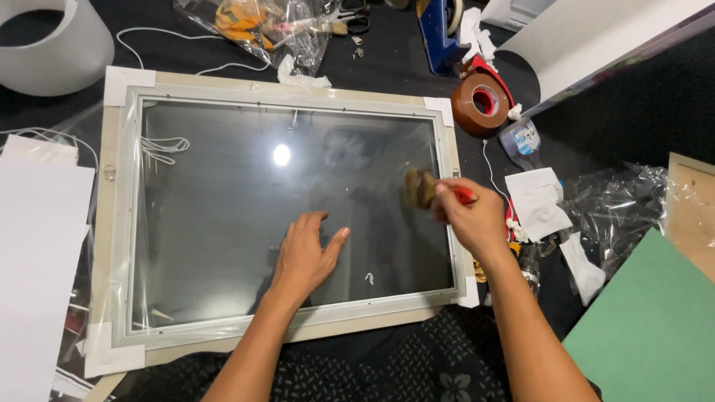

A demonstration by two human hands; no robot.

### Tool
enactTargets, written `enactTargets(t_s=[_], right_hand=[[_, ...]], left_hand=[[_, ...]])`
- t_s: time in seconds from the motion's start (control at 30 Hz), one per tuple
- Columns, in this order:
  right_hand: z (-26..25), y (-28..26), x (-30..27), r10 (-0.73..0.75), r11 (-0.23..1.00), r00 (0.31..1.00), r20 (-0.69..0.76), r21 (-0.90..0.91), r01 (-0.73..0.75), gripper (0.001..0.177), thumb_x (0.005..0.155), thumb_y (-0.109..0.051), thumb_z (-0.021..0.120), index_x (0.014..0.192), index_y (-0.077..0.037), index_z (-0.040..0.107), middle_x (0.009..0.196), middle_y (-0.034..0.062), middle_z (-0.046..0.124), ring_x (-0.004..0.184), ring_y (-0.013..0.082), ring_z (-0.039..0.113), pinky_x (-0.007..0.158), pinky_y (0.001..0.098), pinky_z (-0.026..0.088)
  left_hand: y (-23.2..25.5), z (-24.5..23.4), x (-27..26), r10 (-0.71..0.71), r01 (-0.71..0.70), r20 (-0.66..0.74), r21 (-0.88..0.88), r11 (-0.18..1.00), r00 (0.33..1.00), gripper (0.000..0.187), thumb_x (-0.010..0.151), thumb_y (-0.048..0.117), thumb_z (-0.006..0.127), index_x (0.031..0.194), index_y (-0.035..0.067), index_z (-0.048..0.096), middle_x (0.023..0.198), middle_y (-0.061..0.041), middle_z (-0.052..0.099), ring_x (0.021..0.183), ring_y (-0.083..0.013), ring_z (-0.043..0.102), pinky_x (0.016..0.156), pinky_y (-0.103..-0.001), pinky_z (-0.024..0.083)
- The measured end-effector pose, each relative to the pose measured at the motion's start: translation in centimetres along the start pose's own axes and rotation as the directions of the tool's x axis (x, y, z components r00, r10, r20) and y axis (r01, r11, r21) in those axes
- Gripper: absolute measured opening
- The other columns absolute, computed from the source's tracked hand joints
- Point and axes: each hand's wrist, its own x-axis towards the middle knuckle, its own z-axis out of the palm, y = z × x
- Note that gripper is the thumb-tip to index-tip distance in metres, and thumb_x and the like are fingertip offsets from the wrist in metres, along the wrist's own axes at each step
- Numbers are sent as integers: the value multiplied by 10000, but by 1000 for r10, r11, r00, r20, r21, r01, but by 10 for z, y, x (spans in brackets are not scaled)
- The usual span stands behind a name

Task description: The person removes a green backing board from a picture frame, sets it aside, and then brushes dust off the glass surface inside the frame before wiping it with a paper towel.

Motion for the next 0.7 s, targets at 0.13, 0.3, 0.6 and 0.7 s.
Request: enactTargets(t_s=[0.13,0.3,0.6,0.7], right_hand=[[-3,-39,-27,261,937,807,530,-341,-78,313,833,-194,738,1085,-26,815,873,286,766,813,387,739,746,451,591],[-14,7,60,273,950,729,628,-294,-102,333,888,-116,700,1185,13,779,868,269,789,766,304,721,788,419,598],[-17,10,120,242,969,800,550,-98,-226,308,857,-38,765,1141,70,718,811,321,739,689,352,756,678,429,644],[-18,37,152,-219,847,963,155,-459,267,251,940,-294,779,1190,-304,792,957,108,764,908,328,736,754,435,561]], left_hand=[[2,-5,2,-31,31,34,-2,1000,999,616,1009,501,553,1368,2,586,1305,-246,620,1220,-423,614,1020,-527,490],[-6,3,8,-12,11,45,20,1000,999,623,1004,506,554,1386,14,571,1331,-238,603,1235,-433,604,1018,-541,494],[1,3,8,-29,30,35,-9,1000,999,605,1013,472,536,1376,-9,581,1309,-254,614,1224,-440,603,1010,-550,478],[-1,6,8,-32,31,15,19,999,999,616,1015,490,530,1373,-7,590,1303,-246,622,1232,-424,603,1020,-545,467]])
